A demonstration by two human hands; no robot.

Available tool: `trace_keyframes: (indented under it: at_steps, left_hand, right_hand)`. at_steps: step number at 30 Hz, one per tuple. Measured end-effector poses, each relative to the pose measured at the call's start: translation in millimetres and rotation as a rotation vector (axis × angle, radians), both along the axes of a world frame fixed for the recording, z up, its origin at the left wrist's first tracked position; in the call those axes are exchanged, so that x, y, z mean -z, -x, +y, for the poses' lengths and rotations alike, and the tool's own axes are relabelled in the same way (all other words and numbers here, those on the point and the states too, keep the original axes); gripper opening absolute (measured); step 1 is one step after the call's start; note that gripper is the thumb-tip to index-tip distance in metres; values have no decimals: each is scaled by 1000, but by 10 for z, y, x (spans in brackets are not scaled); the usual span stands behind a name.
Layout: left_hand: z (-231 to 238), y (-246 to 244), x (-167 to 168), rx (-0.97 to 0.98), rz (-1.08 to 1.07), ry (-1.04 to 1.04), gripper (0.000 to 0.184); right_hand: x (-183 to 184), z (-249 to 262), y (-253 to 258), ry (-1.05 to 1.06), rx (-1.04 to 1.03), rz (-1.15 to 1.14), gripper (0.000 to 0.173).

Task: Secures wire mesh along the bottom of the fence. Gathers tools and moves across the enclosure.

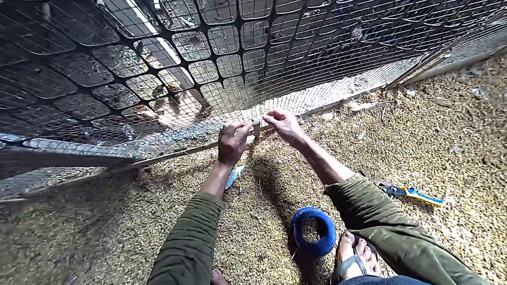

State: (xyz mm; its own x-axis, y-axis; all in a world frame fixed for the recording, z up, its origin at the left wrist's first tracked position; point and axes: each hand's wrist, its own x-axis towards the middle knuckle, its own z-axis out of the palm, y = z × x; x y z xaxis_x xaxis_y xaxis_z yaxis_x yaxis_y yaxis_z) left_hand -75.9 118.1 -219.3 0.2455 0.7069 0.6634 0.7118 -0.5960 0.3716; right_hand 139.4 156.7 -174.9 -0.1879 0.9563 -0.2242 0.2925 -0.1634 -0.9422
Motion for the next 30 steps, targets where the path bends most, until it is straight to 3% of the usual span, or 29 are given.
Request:
trace_keyframes:
  at_steps: [5,9,15,23,30]
  left_hand:
    - [-2,-3,1,3,-45,-14,17]
    - [-25,-39,-53,-30,-71,-55,17]
    - [-42,-81,-49,-146,-14,-32,19]
    - [-61,-167,-10,-238,14,-33,18]
    - [-43,-171,10,-238,7,-37,17]
  right_hand:
    - [-18,-99,-46,28,62,64,24]
    - [-1,-124,-91,70,73,165,15]
    - [-150,-31,-20,-24,-28,-140,23]
    - [-207,-60,14,-60,-80,-156,27]
    - [-194,-28,110,310,127,376,31]
